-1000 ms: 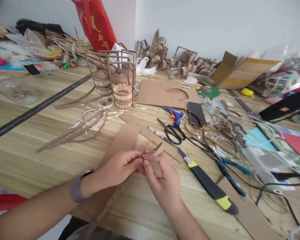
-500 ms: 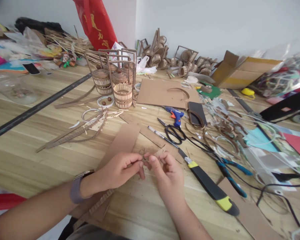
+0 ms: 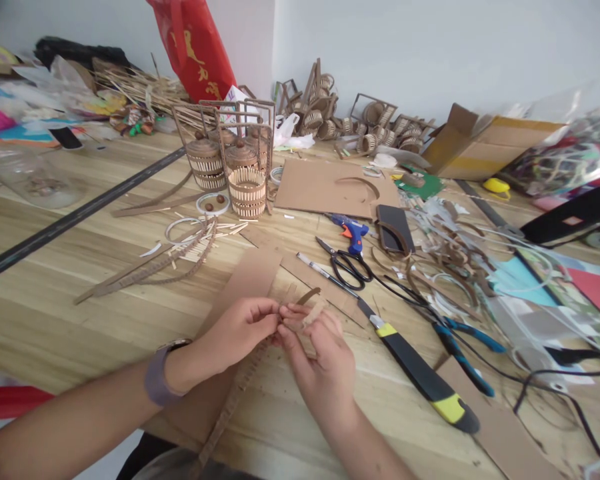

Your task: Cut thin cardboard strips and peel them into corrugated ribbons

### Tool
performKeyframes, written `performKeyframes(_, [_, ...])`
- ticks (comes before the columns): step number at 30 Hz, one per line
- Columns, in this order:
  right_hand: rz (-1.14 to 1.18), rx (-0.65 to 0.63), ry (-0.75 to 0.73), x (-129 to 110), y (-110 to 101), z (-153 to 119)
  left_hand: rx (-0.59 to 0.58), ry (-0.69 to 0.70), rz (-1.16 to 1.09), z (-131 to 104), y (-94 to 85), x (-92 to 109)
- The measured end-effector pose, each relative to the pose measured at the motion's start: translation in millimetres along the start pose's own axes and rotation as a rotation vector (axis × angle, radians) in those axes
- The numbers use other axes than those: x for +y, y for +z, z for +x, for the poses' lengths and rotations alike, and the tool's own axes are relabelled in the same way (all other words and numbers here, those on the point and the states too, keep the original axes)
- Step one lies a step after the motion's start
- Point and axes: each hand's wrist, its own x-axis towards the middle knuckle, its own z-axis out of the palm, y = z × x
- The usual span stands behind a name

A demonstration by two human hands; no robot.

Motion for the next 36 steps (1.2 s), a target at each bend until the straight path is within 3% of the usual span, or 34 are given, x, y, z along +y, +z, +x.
performKeyframes(4, [0.045,-0.002,0.061,0.1,-1.1,-2.1,0.014,0.004,-0.001,-1.1,0.1,-3.6])
performKeyframes(10, [0.432,-0.005,0.456,1.4,-7.7,5.6,-0.030,-0.023,0.164,-5.2,-0.8,0.7])
performKeyframes(13, [0.571,0.014,0.535,3.3,-7.7,8.3,-0.050,0.003,0.185,-5.7,-2.3,1.8])
performKeyframes(18, [0.478,0.007,0.475,3.0,-7.3,4.7,-0.049,0.033,0.171,-3.1,-4.4,-2.3])
performKeyframes(24, [0.016,0.011,0.020,1.8,-7.5,6.6,-0.096,0.113,0.129,-0.9,-3.9,-1.3])
performKeyframes(27, [-0.122,0.013,-0.098,2.6,-6.6,7.5,-0.064,0.102,0.184,-2.0,-2.8,-0.4])
performKeyframes(30, [-0.150,0.029,-0.067,2.6,-6.5,5.7,-0.044,0.070,0.235,-4.1,-2.5,-1.3])
performKeyframes(36, [0.189,0.084,0.328,4.0,-6.4,2.1,-0.065,0.074,0.321,-7.3,-3.0,-1.9])
